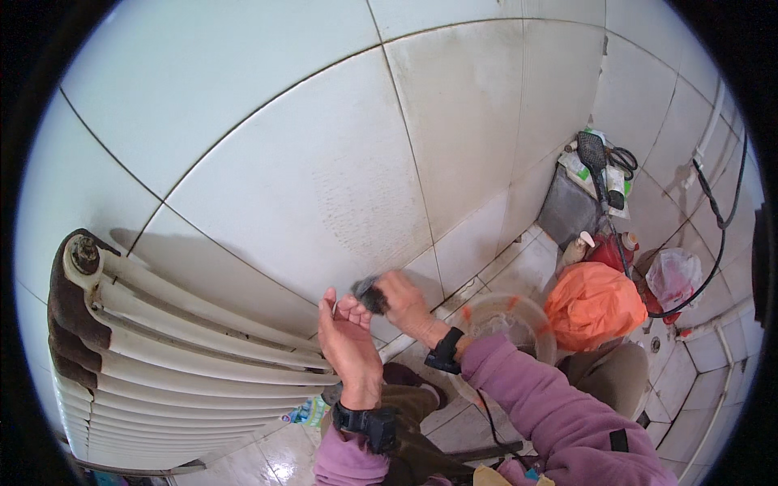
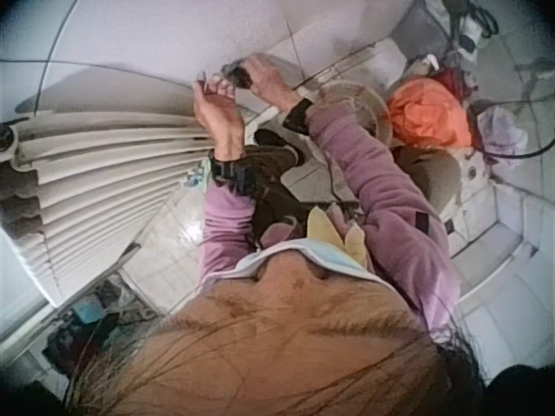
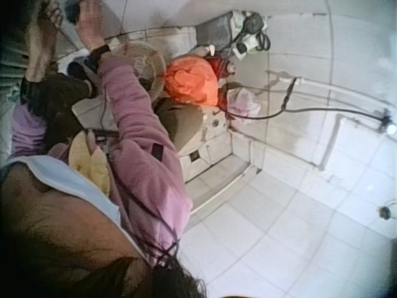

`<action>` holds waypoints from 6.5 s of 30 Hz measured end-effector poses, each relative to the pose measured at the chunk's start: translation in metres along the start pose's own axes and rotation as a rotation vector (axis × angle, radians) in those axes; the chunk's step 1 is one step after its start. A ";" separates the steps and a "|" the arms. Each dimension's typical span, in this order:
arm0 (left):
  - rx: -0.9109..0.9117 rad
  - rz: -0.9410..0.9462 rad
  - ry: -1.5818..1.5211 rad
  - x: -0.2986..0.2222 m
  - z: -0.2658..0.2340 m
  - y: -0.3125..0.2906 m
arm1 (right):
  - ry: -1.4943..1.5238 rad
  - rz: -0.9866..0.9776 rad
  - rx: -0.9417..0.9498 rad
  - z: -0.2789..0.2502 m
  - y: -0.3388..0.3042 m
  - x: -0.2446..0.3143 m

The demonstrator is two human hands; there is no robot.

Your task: The person scrubs a tiled wall with a steel wool pad, repeatedly dipping it into a bucket of water. They add cleaning powder from a packet into the bucket and continue scrubbing the same wall area.

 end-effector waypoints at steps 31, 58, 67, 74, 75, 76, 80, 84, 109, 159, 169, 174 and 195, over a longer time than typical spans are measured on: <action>-0.072 -0.040 0.047 0.001 -0.007 -0.001 | 0.027 -0.143 0.022 -0.027 0.027 0.016; -0.067 -0.056 0.007 0.001 -0.005 -0.001 | -0.102 -0.333 -0.112 -0.089 0.098 0.060; 0.007 -0.115 0.005 0.018 0.007 -0.004 | -0.247 -0.218 -0.147 -0.114 0.106 0.024; 0.038 -0.150 0.026 0.027 0.011 -0.007 | -0.276 -0.310 -0.183 -0.146 0.149 0.044; 0.047 -0.171 0.026 0.030 0.012 -0.007 | -0.266 -0.330 -0.251 -0.160 0.172 0.055; 0.057 -0.182 0.022 0.033 0.014 -0.008 | -0.246 -0.347 -0.315 -0.173 0.193 0.067; 0.085 -0.187 0.033 0.036 0.018 -0.009 | -0.261 -0.374 -0.445 -0.188 0.226 0.089; 0.060 -0.189 0.044 0.036 0.015 -0.009 | -0.329 -0.606 -0.291 -0.157 0.160 0.088; 0.049 -0.164 0.019 0.035 0.011 -0.004 | -0.317 -0.419 -0.433 -0.185 0.226 0.119; -0.038 -0.094 -0.093 0.016 -0.015 0.016 | -0.369 -0.497 -0.092 -0.115 0.128 0.057; 0.080 -0.569 0.291 0.106 -0.009 0.004 | 0.368 0.375 0.369 -0.092 0.044 -0.074; 0.437 -0.829 0.010 0.140 0.033 -0.036 | 0.643 0.674 0.495 -0.121 0.013 -0.060; 0.604 1.420 1.123 -0.053 0.237 -0.044 | 0.573 0.695 0.362 -0.247 -0.048 -0.102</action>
Point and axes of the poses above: each hand's wrist, its own y-axis towards the middle knuckle, its own z-axis out of the palm, x = y × z, the point moved 7 cm from there along y, towards the middle knuckle, and after that the axes turned 9 degrees about -y, right-handed, at the moved point
